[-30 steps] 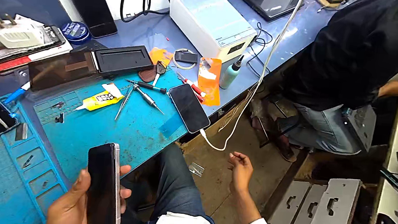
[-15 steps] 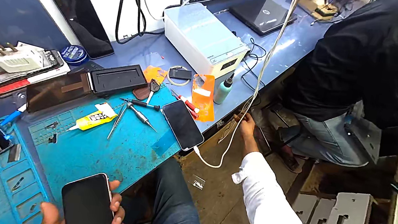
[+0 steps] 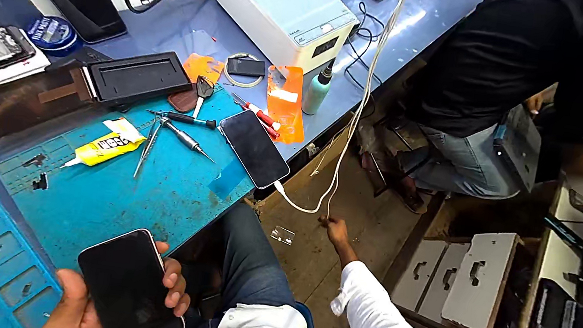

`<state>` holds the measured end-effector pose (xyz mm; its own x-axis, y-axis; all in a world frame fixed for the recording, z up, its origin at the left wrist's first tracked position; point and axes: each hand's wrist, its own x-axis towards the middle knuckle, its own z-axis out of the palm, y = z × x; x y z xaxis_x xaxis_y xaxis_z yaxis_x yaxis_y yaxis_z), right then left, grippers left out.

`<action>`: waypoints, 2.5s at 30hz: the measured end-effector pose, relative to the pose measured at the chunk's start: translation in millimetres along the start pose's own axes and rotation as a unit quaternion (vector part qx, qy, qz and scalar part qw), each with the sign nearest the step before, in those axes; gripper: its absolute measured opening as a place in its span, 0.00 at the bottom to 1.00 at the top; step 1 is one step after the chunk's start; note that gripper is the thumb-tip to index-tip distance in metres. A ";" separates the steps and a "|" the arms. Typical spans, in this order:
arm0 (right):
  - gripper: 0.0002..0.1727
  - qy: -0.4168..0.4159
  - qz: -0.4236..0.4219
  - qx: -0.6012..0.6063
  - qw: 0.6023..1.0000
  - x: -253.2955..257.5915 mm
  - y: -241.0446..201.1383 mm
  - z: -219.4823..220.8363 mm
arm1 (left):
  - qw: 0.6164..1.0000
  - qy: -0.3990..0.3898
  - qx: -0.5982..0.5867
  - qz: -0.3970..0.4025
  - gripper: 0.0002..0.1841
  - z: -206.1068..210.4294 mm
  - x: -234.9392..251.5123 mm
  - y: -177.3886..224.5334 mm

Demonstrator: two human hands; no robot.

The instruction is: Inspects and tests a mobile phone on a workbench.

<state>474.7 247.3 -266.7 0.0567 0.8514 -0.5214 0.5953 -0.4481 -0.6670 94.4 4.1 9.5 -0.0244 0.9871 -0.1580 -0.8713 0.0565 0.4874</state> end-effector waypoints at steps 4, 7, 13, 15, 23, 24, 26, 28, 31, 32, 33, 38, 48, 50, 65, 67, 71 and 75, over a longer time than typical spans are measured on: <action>0.22 -0.096 0.165 0.122 0.974 -52.4 46.2 14.9 | 0.999 0.006 -0.032 0.006 0.45 -15.5 -7.3 2.0; 0.29 -0.144 0.234 0.209 0.938 -99.8 37.2 19.6 | 0.999 0.002 -0.047 0.015 0.45 -21.1 -8.9 0.6; 0.41 -0.371 0.106 0.400 0.831 -190.1 -55.8 13.2 | 0.998 0.023 0.012 0.057 0.43 -3.1 -4.4 -7.9; 0.38 -0.412 0.064 0.416 0.808 -200.8 -78.2 14.0 | 0.997 0.028 0.017 0.064 0.44 -0.5 -2.7 -8.3; 0.25 -0.266 0.007 0.111 0.958 -174.5 -76.6 37.3 | 0.997 0.017 -0.006 0.070 0.43 -7.2 -10.4 -4.5; 0.22 -0.244 -0.017 0.034 0.969 -166.7 -77.5 39.3 | 0.997 0.021 -0.010 0.072 0.43 -9.0 -11.9 -3.8; 0.25 -0.244 -0.046 -0.090 0.965 -144.9 -82.4 41.5 | 0.997 0.018 -0.025 0.070 0.44 -13.0 -14.5 -1.8; 0.28 -0.286 -0.050 -0.160 0.943 -113.4 -82.2 42.6 | 0.997 0.032 -0.016 0.073 0.43 -8.4 -11.5 -2.9; 0.21 -0.358 -0.090 -0.197 0.908 -48.7 -62.7 46.8 | 0.998 0.024 -0.010 0.061 0.42 -7.0 -7.9 -3.4; 0.21 -0.334 -0.089 -0.214 0.914 -31.5 -62.4 43.2 | 0.998 0.024 -0.011 0.054 0.43 -8.6 -8.8 -1.6; 0.19 -0.269 -0.079 -0.228 0.932 -16.2 -65.1 36.0 | 0.998 0.028 -0.008 0.051 0.44 -10.6 -10.2 0.5; 0.16 0.140 -0.034 0.051 0.988 65.6 -108.4 -17.2 | 0.997 0.063 0.032 0.045 0.42 -2.1 -4.5 2.0; 0.17 0.242 -0.104 0.175 0.949 135.2 -190.6 -65.1 | 0.996 0.079 0.033 0.032 0.42 -10.7 1.7 0.4; 0.17 0.248 -0.100 0.182 0.946 142.8 -190.3 -66.9 | 0.996 0.081 0.034 0.029 0.41 -9.5 1.9 1.4; 0.20 0.151 -0.111 -0.057 0.981 151.9 -200.8 -67.9 | 0.996 0.074 0.020 0.044 0.34 0.5 9.5 5.9; 0.24 0.185 -0.073 -0.124 0.972 129.7 -182.2 -65.6 | 0.996 0.072 0.019 0.048 0.35 2.6 8.2 6.3; 0.31 0.168 0.007 -0.145 0.975 86.0 -99.8 -70.4 | 0.995 0.080 -0.028 0.056 0.37 -2.0 3.6 1.7; 0.27 0.077 0.009 -0.098 0.992 15.7 -11.4 -63.5 | 0.992 0.080 -0.045 0.083 0.43 -13.0 -5.3 -0.4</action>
<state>519.7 283.1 -233.5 0.1822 0.8819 -0.4348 0.7370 -0.4152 -0.5333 88.5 -3.1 -1.0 -0.2428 0.9451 -0.2186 -0.8885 -0.1262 0.4412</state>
